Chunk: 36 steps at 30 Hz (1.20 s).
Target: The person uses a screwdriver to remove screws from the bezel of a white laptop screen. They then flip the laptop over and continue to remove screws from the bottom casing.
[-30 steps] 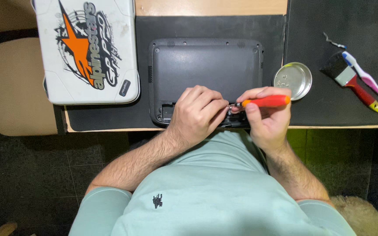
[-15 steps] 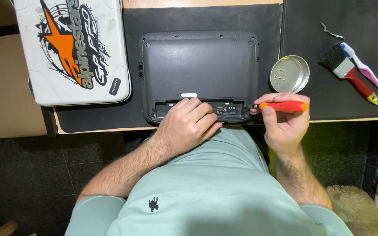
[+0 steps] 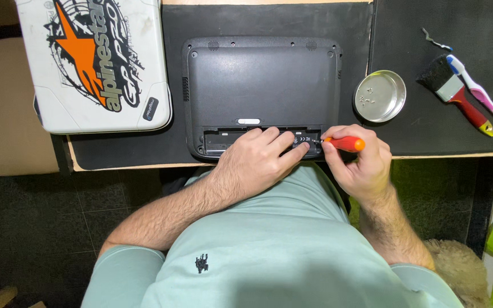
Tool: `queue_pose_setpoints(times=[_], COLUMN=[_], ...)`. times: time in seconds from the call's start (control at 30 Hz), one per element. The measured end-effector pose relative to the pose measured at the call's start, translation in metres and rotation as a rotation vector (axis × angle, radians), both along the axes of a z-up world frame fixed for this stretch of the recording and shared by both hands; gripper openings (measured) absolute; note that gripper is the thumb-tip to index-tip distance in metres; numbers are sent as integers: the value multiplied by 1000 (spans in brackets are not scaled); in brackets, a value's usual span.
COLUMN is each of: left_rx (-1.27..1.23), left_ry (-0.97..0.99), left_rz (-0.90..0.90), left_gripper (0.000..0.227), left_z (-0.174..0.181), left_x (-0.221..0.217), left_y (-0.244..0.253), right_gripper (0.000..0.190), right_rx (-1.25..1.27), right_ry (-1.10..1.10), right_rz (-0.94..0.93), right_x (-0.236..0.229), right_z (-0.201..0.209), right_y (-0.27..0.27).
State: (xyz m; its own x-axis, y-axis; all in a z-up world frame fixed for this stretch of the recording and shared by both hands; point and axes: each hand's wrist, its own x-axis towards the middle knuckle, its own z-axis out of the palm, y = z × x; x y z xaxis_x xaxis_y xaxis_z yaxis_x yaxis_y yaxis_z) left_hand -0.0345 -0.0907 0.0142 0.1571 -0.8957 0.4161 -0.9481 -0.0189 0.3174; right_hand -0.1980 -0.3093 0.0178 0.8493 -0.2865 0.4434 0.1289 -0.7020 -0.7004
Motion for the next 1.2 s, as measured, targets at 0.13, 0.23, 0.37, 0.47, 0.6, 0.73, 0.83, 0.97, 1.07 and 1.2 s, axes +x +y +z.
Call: queue_pose_setpoints(times=[0.13,0.23,0.37,0.47,0.6,0.73,0.83,0.97,1.07,1.2], left_rx=[15,21,31,37,40,40,64,67,46,44], left_ry=[-6,-6,-15,-10,-8,-3,0,7,-15,-6], left_rz=[-1,-2,-1,-7,-13,-13,-19,-24,-2,17], left_gripper=[19,20,22,23,23,24,26,28,29,29], left_z=[-1,-1,-3,-4,-2,-2,0,5,3,1], left_x=[0,0,0,0,1,0,1,0,-3,-7], left_y=[0,0,0,0,1,0,-2,-3,-4,-5], right_gripper=[18,18,17,17,17,18,17,17,14,20], right_rx=[5,-28,-28,-33,-36,-53,-16,10,51,9], right_ry=[3,15,-3,4,27,38,48,101,156,295], right_rz=[-2,-9,3,1,-6,-4,-3,14,54,85], right_x=[1,1,2,3,5,4,4,4,10,8], right_z=[-6,-10,-12,-11,-6,-7,-4,10,34,48], right_y=[-1,-2,-3,-3,0,-1,-2,-3,-3,-16])
